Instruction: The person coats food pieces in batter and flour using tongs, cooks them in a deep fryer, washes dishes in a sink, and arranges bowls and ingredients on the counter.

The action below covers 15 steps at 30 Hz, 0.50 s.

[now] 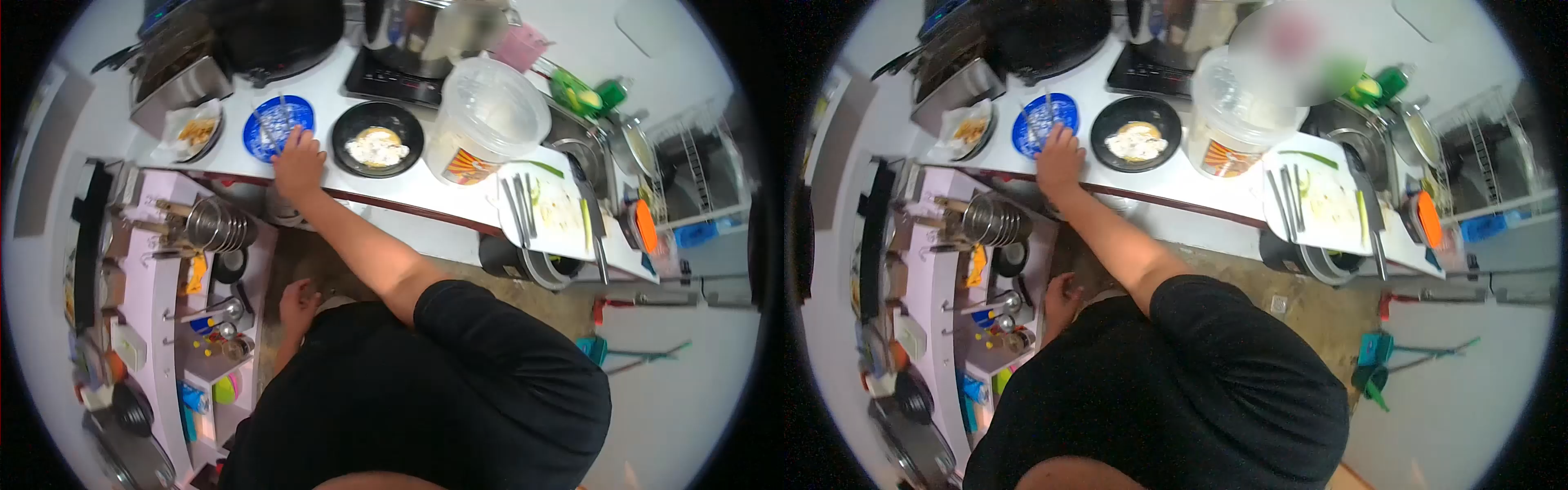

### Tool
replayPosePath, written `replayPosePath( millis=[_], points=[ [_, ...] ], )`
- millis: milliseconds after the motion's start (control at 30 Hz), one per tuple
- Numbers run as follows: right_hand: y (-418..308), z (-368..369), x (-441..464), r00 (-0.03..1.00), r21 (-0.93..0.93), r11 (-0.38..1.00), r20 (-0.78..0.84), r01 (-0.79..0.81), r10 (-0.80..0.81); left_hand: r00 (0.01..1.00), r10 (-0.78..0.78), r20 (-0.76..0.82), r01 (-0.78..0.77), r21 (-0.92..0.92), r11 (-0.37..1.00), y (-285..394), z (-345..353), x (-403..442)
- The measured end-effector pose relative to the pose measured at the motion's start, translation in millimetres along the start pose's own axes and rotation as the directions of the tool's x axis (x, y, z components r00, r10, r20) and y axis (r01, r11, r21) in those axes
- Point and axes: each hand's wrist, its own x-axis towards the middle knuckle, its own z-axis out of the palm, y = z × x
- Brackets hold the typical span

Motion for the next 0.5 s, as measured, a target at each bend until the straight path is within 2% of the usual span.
replayPosePath(
  millis=[33, 67, 100, 167, 200, 233, 267, 300, 333, 367, 400, 433, 467, 500],
  points=[
    [0, -9, -3, 0.998, -0.010, 0.999, -0.045, 0.050, -0.051, 0.999, -0.053, 0.007, 0.053, -0.030, 0.998, -8, -3, 4],
    [8, -16, -11, 0.967, -0.003, 0.980, -0.167, 0.197, -0.195, 0.994, -0.104, 0.021, 0.105, -0.057, 0.993, -16, -5, 10],
    [14, -21, -21, 0.899, -0.020, 0.938, -0.280, 0.346, -0.338, 0.995, -0.082, 0.062, 0.086, -0.071, 0.994, -20, -8, 21],
    [32, -70, -43, 0.857, 0.128, 0.865, -0.269, 0.485, -0.441, 0.998, -0.031, 0.046, 0.037, -0.126, 0.991, -17, -15, 46],
    [53, -82, -53, 0.871, 0.215, 0.859, -0.289, 0.464, -0.398, 0.998, -0.024, 0.063, 0.033, -0.143, 0.989, -14, -18, 58],
    [83, -92, -60, 0.825, 0.153, 0.855, -0.390, 0.496, -0.409, 0.991, -0.052, 0.126, 0.070, -0.143, 0.987, -9, -22, 72],
    [112, -110, -71, 0.864, 0.223, 0.885, -0.408, 0.408, -0.295, 0.980, -0.080, 0.182, 0.105, -0.136, 0.985, -5, -25, 86],
    [156, -120, -79, 0.881, 0.103, 0.948, -0.410, 0.302, -0.236, 0.981, -0.077, 0.180, 0.104, -0.144, 0.984, 3, -25, 98],
    [187, -141, -89, 0.897, 0.101, 0.992, -0.440, 0.081, -0.028, 0.982, 0.035, 0.187, -0.009, -0.136, 0.991, 14, -25, 109],
    [206, -166, -97, 0.883, 0.012, 0.994, -0.459, -0.107, 0.101, 0.970, 0.142, 0.197, -0.119, -0.123, 0.985, 23, -23, 118],
    [222, -185, -104, 0.868, -0.133, 0.966, -0.479, -0.220, 0.132, 0.971, 0.136, 0.196, -0.115, -0.119, 0.986, 29, -18, 125],
    [233, -199, -107, 0.865, -0.194, 0.935, -0.470, -0.296, 0.176, 0.949, 0.202, 0.242, -0.146, -0.230, 0.962, 34, -9, 133],
    [225, -211, -107, 0.861, -0.204, 0.925, -0.470, -0.321, 0.196, 0.919, 0.275, 0.282, -0.171, -0.343, 0.924, 41, 0, 139],
    [218, -215, -106, 0.858, -0.206, 0.921, -0.473, -0.330, 0.201, 0.898, 0.235, 0.371, -0.082, -0.382, 0.920, 49, 8, 145]
  ],
)
